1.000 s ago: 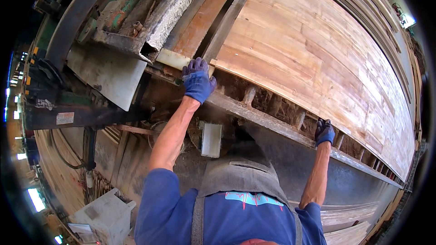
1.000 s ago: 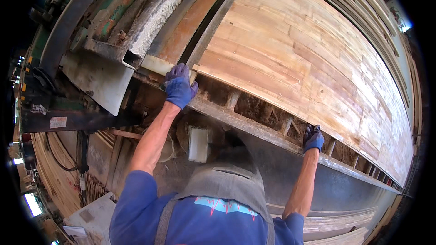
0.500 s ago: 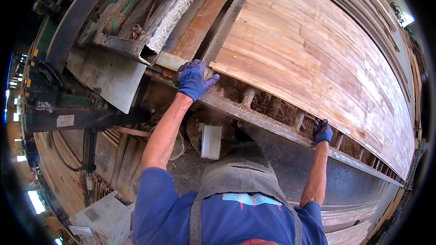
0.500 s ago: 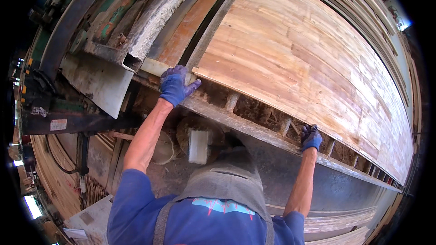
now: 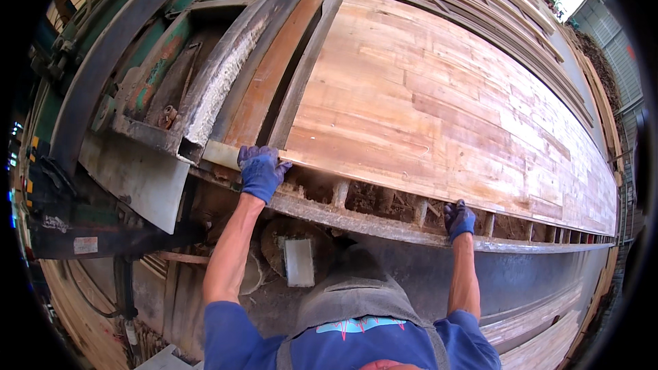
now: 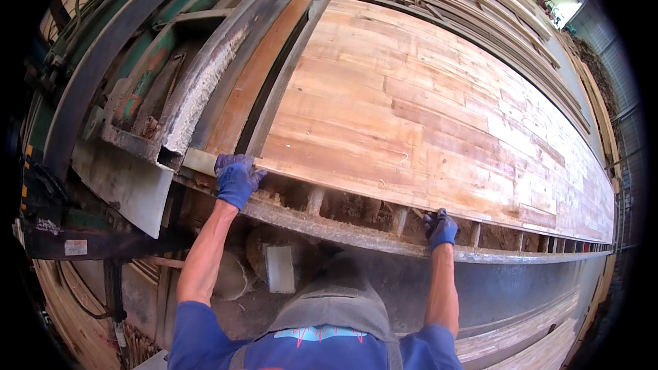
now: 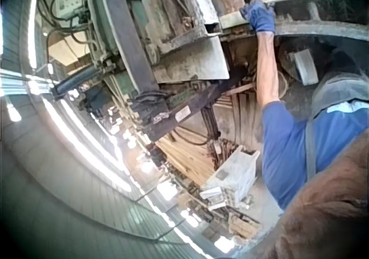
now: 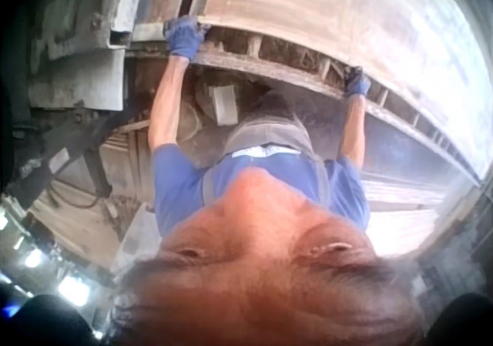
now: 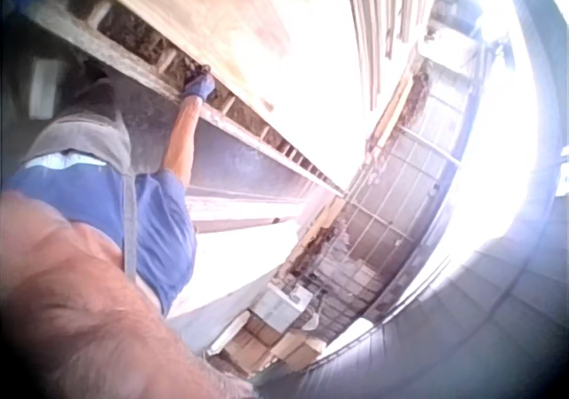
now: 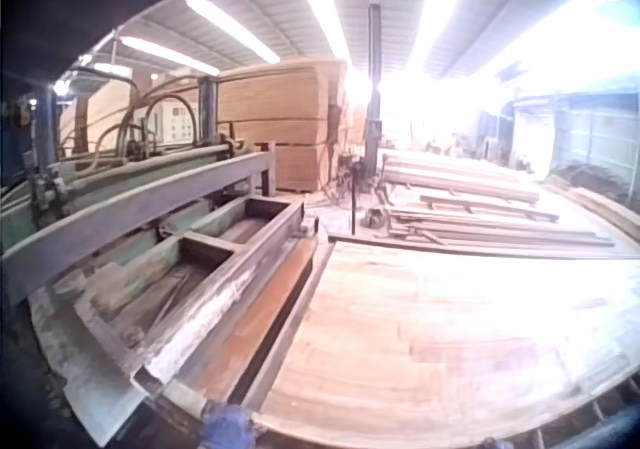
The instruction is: The person scrapes a large wooden panel with a chisel, then measures and places a thin wooden strip into a gap. They apply a white substance from a container onto the strip and press it into place, repeating the process along the panel's edge.
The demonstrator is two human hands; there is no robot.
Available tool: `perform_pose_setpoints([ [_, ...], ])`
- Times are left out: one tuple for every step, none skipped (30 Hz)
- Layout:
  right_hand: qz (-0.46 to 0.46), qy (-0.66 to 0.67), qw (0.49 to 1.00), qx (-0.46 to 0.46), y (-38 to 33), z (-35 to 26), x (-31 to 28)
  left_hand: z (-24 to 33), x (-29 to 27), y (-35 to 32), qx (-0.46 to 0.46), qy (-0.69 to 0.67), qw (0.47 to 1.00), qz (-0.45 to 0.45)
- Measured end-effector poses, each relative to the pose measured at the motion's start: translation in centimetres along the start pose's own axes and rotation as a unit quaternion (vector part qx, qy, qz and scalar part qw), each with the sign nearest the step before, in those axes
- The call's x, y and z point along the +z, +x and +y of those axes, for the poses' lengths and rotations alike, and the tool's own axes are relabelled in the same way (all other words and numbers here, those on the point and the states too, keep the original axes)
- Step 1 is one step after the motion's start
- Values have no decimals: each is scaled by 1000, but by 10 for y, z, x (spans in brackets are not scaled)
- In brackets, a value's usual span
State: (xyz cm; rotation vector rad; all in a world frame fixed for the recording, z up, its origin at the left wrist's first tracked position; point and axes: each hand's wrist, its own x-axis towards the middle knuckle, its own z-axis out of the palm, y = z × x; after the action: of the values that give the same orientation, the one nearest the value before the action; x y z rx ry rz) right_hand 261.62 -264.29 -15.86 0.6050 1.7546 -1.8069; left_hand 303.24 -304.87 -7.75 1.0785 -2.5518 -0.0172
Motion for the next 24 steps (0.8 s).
perform_pose_setpoints([
  [1, 2, 1000, 0, 6, 0, -5, 3, 0, 2, 4, -2, 1000, -3],
  [16, -9, 1000, 10, 2, 0, -1, 0, 1, -1, 7, 1, 1000, 11],
  [19, -8, 1000, 16, -3, -2, 5, -2, 1, -1, 3, 7, 1000, 5],
  [23, -7, 999, 23, -7, -4, 12, -4, 1, 0, -1, 12, 1000, -2],
  [30, -6, 999, 30, -9, -1, 10, -3, 2, -1, -2, 15, 1000, -12],
  [15, 23, 999, 18, -4, 3, 8, -2, 3, 1, 5, 27, 1000, -14],
  [13, 16, 1000, 7, -1, 7, 9, -2, 8, 7, -11, 25, 999, -24],
  [7, 9, 1000, -13, 5, 0, 16, -2, 14, 17, -31, 20, 999, -25],
  [0, 2, 999, -32, 8, -5, 21, -2, 18, 23, -51, 15, 998, -25],
  [-6, 17, 1000, 20, 8, -8, 23, -6, 18, 21, -30, 32, 999, -9],
  [-9, 24, 1000, 5, 10, -11, 25, -3, 21, 27, -28, 24, 999, -18],
  [-14, 20, 1000, -3, 7, -9, 28, -5, 20, 25, -35, 17, 999, -34],
  [-20, 15, 1000, -11, 1, -4, 30, -8, 19, 23, -44, 10, 998, -50],
  [-32, 22, 999, -21, 11, -5, 22, -6, 20, 26, -43, -11, 998, -49],
  [-35, 21, 999, -10, 7, -5, 24, -8, 20, 25, -50, -24, 997, -53],
  [-36, 19, 999, -2, 0, -10, 28, -8, 14, 23, -51, -18, 996, -74],
  [-33, 16, 999, 5, -5, -13, 28, -6, 5, 21, -52, -17, 994, -96],
  [-60, 13, 998, -25, 4, -10, 23, -9, -5, 19, -44, -4, 996, -83],
  [-66, 3, 997, -31, 10, -12, 15, -14, -12, 6, -26, 0, 999, -24],
  [-76, -2, 997, -34, 13, -9, 18, -27, -23, -9, -20, -4, 1000, 14],
  [-90, -10, 995, -35, 13, -4, 28, -38, -41, -26, -18, -3, 998, 52],
  [-111, -21, 993, -42, 8, -2, 27, -46, -58, -45, -54, -8, 997, 59],
  [-159, -50, 985, -41, 11, 0, 32, -54, -85, -58, -59, -15, 996, 68],
  [-203, -74, 975, -43, 16, 1, 29, -61, -118, -65, -70, -2, 994, 85],
])
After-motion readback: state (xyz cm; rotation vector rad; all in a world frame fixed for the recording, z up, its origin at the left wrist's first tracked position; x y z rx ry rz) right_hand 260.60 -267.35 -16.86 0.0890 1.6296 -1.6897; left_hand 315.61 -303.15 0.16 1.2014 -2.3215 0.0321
